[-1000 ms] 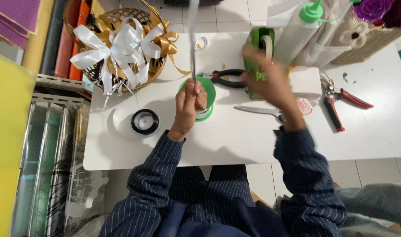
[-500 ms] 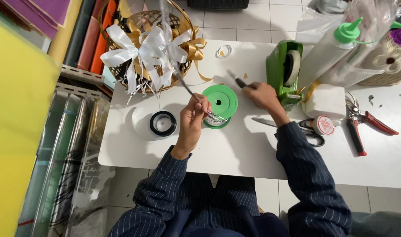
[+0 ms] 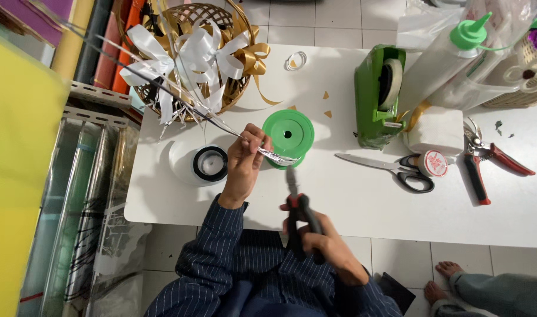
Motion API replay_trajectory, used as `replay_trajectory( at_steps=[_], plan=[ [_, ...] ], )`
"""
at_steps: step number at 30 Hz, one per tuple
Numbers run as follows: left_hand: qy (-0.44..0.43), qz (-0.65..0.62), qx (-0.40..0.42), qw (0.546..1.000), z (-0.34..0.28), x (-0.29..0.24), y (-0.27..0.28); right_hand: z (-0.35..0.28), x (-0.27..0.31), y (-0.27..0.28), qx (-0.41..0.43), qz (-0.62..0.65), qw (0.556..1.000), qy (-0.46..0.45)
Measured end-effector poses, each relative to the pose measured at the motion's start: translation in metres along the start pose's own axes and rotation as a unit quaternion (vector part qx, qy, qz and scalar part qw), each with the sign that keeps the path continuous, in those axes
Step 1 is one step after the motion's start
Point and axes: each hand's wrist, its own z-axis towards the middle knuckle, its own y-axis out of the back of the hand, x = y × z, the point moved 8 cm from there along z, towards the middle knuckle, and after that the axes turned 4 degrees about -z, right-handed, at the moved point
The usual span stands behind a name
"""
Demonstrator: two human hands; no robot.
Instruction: The person unspools a length of silver wire from a green spool, measures it against the table, and then uses pliers to cut the wire. The cut piece of wire is then placed on the table.
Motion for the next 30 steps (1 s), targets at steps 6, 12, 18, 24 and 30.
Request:
replay_trajectory(
  at_steps=[6, 12, 18, 24, 30],
  plan=[
    [-0.004, -0.017, 0.028, 0.999, 0.0, -0.001, 0.0, 0.007, 0.009, -0.025, 0.04, 0.015, 0.999, -0.027],
    [-0.002, -0.028, 0.022, 0.999, -0.002, 0.001, 0.003, 0.011, 0.017, -0.027, 0.039, -0.007, 0.999, -0.013],
    [0.005, -0.031, 0.01, 0.999, -0.004, 0.004, 0.006, 0.012, 0.025, -0.026, 0.007, 0.016, 0.999, -0.03],
    [-0.009, -0.018, 0.006, 1.0, -0.005, 0.001, 0.004, 0.012, 0.028, -0.024, -0.008, -0.007, 1.0, -0.009],
    [-0.029, 0.0, 0.01, 1.0, -0.006, -0.001, 0.005, 0.013, 0.029, -0.025, -0.014, -0.016, 1.0, 0.006]
  ],
)
